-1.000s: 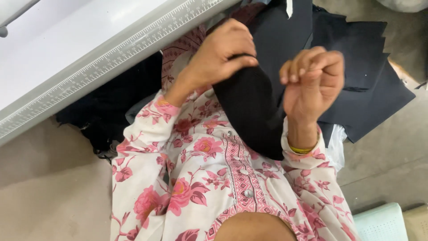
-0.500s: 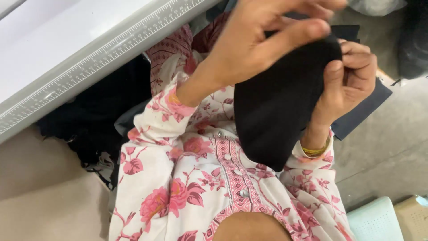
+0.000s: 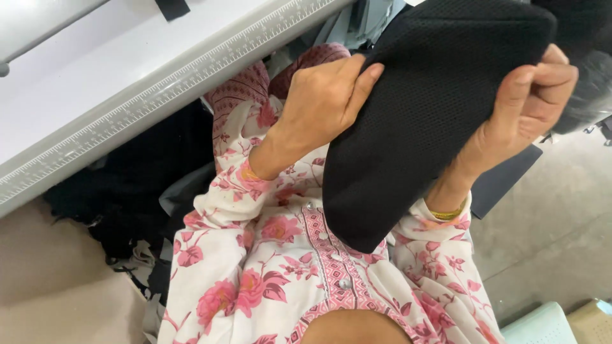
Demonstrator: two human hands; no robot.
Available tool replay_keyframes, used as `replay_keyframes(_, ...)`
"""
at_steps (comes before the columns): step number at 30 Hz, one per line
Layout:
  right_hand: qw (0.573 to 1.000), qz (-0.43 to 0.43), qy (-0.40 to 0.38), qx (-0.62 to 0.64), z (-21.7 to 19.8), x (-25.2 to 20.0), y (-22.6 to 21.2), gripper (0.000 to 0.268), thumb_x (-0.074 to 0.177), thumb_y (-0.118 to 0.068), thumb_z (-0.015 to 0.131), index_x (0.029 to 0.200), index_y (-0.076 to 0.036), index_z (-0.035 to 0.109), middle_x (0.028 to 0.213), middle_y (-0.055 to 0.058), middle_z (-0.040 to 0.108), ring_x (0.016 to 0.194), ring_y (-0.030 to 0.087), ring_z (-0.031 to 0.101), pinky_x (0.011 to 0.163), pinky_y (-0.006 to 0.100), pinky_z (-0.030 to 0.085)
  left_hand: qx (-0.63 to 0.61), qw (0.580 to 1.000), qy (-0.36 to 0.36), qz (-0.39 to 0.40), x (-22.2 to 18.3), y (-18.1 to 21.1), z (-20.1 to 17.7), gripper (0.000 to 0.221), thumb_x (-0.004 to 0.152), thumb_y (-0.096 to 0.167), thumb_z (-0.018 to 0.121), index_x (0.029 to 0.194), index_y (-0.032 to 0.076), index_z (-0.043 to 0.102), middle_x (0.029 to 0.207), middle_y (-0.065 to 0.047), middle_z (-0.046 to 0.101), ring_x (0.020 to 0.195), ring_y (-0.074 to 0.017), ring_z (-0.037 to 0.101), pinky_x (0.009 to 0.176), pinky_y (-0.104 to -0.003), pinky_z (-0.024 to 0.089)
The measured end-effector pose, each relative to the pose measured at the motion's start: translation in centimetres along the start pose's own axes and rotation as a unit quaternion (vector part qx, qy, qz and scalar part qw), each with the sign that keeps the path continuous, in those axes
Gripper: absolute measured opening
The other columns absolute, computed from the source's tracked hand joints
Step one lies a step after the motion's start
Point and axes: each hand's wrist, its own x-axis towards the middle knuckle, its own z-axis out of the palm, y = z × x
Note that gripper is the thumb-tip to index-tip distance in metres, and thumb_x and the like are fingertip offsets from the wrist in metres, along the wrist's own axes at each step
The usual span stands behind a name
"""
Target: Assembling and checking the fit of fabric covers on foam seat cushions.
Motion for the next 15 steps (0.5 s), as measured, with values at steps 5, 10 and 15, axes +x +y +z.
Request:
replay_keyframes(5, 0.996, -0.034, 0.067, 0.051, 3.6, 1.0, -5.4, 0.029, 0.11, -0.025, 0.066, 0.1, -0.004, 0.049, 0.106, 0.002, 0.051, 0.091, 0.009, 0.047, 0.086, 0.028, 0.039, -0.084, 0.996, 0.002, 0.043, 4.3, 4.5, -5.7, 0.024, 0.114, 0.025, 0.061, 0.11, 0.001, 0.061, 0.096, -0.015, 0.064, 0.086, -0.0344, 0.067, 0.074, -0.042, 0.051)
replay_keyframes(10, 0.992, -0.043, 0.083, 0.079, 7.4, -1.6, -10.0, 0.031, 0.11, -0.03, 0.064, 0.1, -0.005, 0.049, 0.107, 0.002, 0.052, 0.095, 0.008, 0.05, 0.089, 0.027, 0.04, -0.155, 0.981, -0.057, 0.101, 6.3, 6.9, -10.4, 0.036, 0.114, 0.027, 0.061, 0.135, 0.0, 0.051, 0.128, -0.017, 0.058, 0.116, -0.0344, 0.06, 0.1, -0.037, 0.05)
replay_keyframes(15, 0.985, -0.073, 0.138, 0.079, 7.4, -2.0, -9.8, 0.035, 0.103, -0.039, 0.064, 0.107, -0.009, 0.047, 0.103, 0.004, 0.053, 0.09, 0.013, 0.054, 0.082, 0.029, 0.041, -0.157, 0.977, -0.115, 0.091, 5.9, 6.8, -10.3, 0.041, 0.115, 0.024, 0.067, 0.146, 0.003, 0.05, 0.148, -0.014, 0.058, 0.141, -0.0298, 0.058, 0.121, -0.035, 0.048)
